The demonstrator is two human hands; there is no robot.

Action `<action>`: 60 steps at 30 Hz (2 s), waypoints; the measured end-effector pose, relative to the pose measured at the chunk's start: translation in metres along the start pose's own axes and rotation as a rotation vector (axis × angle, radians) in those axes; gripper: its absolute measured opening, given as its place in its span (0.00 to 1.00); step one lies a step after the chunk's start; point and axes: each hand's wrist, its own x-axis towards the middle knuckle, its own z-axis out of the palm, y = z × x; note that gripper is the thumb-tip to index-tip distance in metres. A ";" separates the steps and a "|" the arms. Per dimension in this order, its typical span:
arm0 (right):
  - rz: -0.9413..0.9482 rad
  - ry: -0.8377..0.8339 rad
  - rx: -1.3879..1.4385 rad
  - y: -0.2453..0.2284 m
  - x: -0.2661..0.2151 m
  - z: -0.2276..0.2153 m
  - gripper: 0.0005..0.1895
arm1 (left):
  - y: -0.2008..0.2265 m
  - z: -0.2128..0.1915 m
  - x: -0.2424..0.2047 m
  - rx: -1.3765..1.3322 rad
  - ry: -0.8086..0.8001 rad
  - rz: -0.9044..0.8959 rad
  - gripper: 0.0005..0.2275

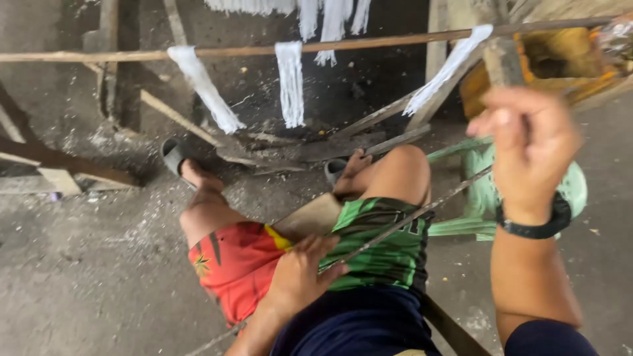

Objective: The person is organizing candle wicks by threading them onto wooden sticks and arranging the sticks on a wooden frame.

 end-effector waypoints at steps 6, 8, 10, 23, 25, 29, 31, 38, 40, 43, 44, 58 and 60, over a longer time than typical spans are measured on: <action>-0.325 -0.097 -0.415 0.058 0.051 -0.055 0.11 | -0.034 0.049 -0.020 0.195 -0.127 -0.253 0.04; -0.293 -0.164 -0.563 0.087 0.067 -0.055 0.07 | -0.033 0.044 -0.020 0.198 -0.082 -0.218 0.04; -0.260 -0.225 -0.709 0.103 0.082 -0.053 0.04 | -0.033 0.031 -0.026 0.205 -0.036 -0.180 0.04; 0.106 -0.156 -0.359 0.116 0.102 -0.064 0.10 | -0.071 -0.049 -0.104 0.041 0.156 -0.557 0.07; 0.155 -0.202 -0.366 0.100 0.106 -0.050 0.08 | -0.071 -0.042 -0.105 0.042 0.210 -0.549 0.08; 0.267 -0.477 -0.621 0.104 0.107 -0.027 0.12 | -0.079 -0.023 -0.106 0.006 0.231 -0.652 0.11; 0.271 -0.566 -0.710 0.113 0.105 -0.018 0.14 | -0.073 -0.020 -0.101 -0.007 0.212 -0.799 0.13; 0.203 -0.392 -0.811 0.147 0.093 -0.008 0.21 | -0.095 0.005 -0.103 -0.012 0.257 -0.707 0.12; 0.173 -0.375 -0.764 0.152 0.094 -0.013 0.20 | -0.096 0.006 -0.104 0.011 0.253 -0.694 0.12; 0.220 -0.463 -0.693 0.150 0.103 -0.018 0.12 | -0.092 -0.003 -0.102 -0.017 0.273 -0.663 0.11; 0.236 -0.509 -0.676 0.150 0.106 -0.019 0.10 | -0.090 -0.006 -0.100 -0.016 0.216 -0.697 0.11; -0.071 -0.526 -1.284 0.118 0.097 -0.003 0.07 | -0.088 0.028 -0.091 0.096 0.512 -0.545 0.09; -0.172 -0.366 -1.240 0.127 0.090 0.000 0.10 | -0.086 0.029 -0.086 0.107 0.498 -0.568 0.07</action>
